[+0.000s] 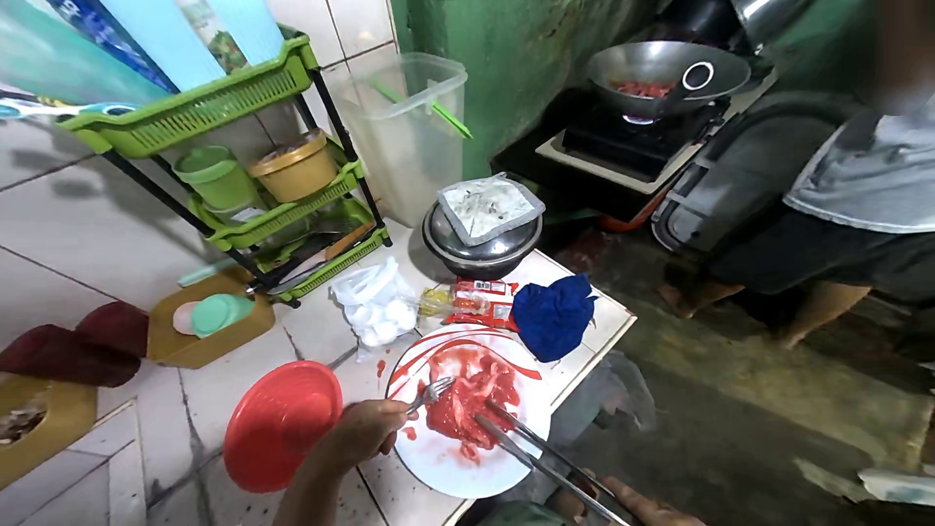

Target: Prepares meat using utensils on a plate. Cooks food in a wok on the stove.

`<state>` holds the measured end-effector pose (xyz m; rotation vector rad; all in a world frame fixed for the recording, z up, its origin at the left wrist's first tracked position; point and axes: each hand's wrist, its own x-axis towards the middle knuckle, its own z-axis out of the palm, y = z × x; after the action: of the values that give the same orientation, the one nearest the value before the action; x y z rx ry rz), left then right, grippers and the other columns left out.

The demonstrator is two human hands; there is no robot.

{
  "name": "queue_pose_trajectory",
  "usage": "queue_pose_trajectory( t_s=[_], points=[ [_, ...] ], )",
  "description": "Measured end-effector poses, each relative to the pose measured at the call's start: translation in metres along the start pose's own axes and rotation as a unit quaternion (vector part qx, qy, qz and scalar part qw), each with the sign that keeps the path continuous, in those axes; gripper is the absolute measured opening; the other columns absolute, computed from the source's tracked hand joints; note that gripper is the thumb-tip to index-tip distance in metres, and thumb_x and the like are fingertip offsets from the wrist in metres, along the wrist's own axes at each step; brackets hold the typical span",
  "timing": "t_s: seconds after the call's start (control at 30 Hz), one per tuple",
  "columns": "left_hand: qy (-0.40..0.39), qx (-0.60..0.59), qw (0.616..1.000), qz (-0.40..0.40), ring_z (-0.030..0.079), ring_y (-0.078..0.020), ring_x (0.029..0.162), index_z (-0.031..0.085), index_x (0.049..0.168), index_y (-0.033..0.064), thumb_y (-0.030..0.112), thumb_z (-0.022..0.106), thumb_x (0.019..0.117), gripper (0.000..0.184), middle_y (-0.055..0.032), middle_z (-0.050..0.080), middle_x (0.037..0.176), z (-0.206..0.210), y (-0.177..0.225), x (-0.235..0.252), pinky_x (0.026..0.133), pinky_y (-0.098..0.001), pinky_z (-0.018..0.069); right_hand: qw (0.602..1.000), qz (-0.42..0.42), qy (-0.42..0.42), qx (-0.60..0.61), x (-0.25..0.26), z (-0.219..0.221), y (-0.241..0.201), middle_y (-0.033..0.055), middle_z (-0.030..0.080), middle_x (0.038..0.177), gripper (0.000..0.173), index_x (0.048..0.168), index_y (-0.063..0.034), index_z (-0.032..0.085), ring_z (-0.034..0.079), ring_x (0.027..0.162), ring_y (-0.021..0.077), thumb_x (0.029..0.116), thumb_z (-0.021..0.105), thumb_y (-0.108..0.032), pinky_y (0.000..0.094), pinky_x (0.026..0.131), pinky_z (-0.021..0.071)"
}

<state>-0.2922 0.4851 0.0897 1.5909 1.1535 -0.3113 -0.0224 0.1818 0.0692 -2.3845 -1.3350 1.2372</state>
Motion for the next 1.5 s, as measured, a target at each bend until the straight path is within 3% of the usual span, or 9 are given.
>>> queue_pose_trajectory(
  t_s=[0.23,0.4,0.67,0.77,0.87,1.07,1.23,1.37,1.5],
  points=[
    [-0.004,-0.037,0.999,0.036,0.043,-0.0025,0.051,0.066,0.128,0.0075,0.017,0.046,0.1076,0.031,0.006,0.053,0.066,0.001,-0.009,-0.003,0.049,-0.0187,0.0355,1.0,-0.001,0.007,0.013,0.0,0.002,0.001,0.024,0.063,0.137,0.058,0.155,-0.0169,0.05,0.065,0.118,0.0462,0.1039,0.056,-0.044,0.0686,0.097,0.0489],
    [0.021,0.025,0.998,0.049,0.045,-0.0046,0.056,0.066,0.13,0.0085,0.019,0.045,0.1085,0.032,0.0045,0.055,0.07,0.006,-0.008,-0.012,0.056,-0.0231,0.0395,1.0,-0.008,0.023,0.003,-0.002,0.003,-0.001,0.0239,0.067,0.13,0.058,0.154,-0.0141,0.051,0.066,0.115,0.0465,0.1035,0.057,-0.043,0.0681,0.095,0.0499],
    [0.021,-0.034,0.996,0.074,0.043,-0.0021,0.051,0.068,0.128,0.0108,0.018,0.045,0.1075,0.031,0.0076,0.053,0.067,0.011,-0.034,-0.015,0.049,-0.0189,0.0354,1.0,-0.006,0.028,-0.002,-0.003,0.005,-0.004,0.0232,0.069,0.126,0.058,0.154,-0.0158,0.05,0.068,0.11,0.0461,0.1038,0.057,-0.043,0.0693,0.092,0.0505],
    [0.056,-0.039,0.993,0.093,0.043,-0.0016,0.051,0.07,0.122,0.01,0.016,0.045,0.1065,0.03,0.0084,0.053,0.065,0.016,-0.043,-0.01,0.05,-0.0188,0.0359,0.999,-0.014,0.041,-0.017,-0.005,0.005,-0.005,0.0231,0.071,0.121,0.058,0.154,-0.0164,0.05,0.069,0.107,0.0457,0.1037,0.057,-0.044,0.068,0.089,0.0519],
    [0.109,-0.001,0.991,0.081,0.046,-0.004,0.054,0.072,0.12,0.01,0.014,0.045,0.1072,0.03,0.0065,0.055,0.066,0.025,-0.04,-0.015,0.056,-0.0222,0.0398,0.995,-0.035,0.08,-0.042,-0.012,0.003,-0.004,0.0235,0.071,0.12,0.058,0.152,-0.0155,0.054,0.07,0.103,0.0464,0.1021,0.058,-0.044,0.068,0.085,0.0536],
    [0.213,0.043,0.973,0.073,0.055,-0.0109,0.063,0.068,0.128,0.0073,0.017,0.045,0.1079,0.033,-0.0006,0.063,0.076,0.043,-0.045,-0.04,0.064,-0.0315,0.0481,0.983,-0.065,0.158,-0.061,-0.03,-0.01,0.002,0.0268,0.071,0.113,0.058,0.147,-0.012,0.058,0.071,0.096,0.048,0.0984,0.066,-0.042,0.067,0.08,0.055],
    [0.207,0.052,0.973,0.085,0.058,-0.0128,0.064,0.069,0.128,0.0055,0.016,0.045,0.1071,0.033,-0.0023,0.065,0.076,0.062,-0.044,-0.059,0.066,-0.0341,0.0503,0.977,-0.096,0.162,-0.102,-0.034,-0.007,-0.009,0.0286,0.071,0.11,0.054,0.142,-0.0122,0.063,0.071,0.094,0.05,0.0957,0.07,-0.038,0.0653,0.077,0.0562],
    [0.185,0.1,0.975,0.066,0.066,-0.0262,0.074,0.067,0.133,0.0071,0.018,0.043,0.1079,0.036,-0.0124,0.07,0.084,0.075,-0.044,-0.06,0.074,-0.0486,0.0543,0.977,-0.079,0.165,-0.112,-0.03,0.007,-0.02,0.0278,0.071,0.112,0.05,0.143,-0.0143,0.063,0.071,0.094,0.0489,0.0964,0.068,-0.03,0.0647,0.076,0.0564],
    [0.212,0.111,0.969,0.064,0.068,-0.029,0.076,0.067,0.134,0.0095,0.019,0.045,0.1079,0.036,-0.015,0.073,0.092,0.085,-0.047,-0.058,0.075,-0.0507,0.0545,0.976,-0.067,0.169,-0.123,-0.029,0.014,-0.021,0.0265,0.071,0.112,0.047,0.143,-0.0171,0.063,0.071,0.095,0.048,0.0981,0.066,-0.031,0.0632,0.077,0.0569]
  ],
)
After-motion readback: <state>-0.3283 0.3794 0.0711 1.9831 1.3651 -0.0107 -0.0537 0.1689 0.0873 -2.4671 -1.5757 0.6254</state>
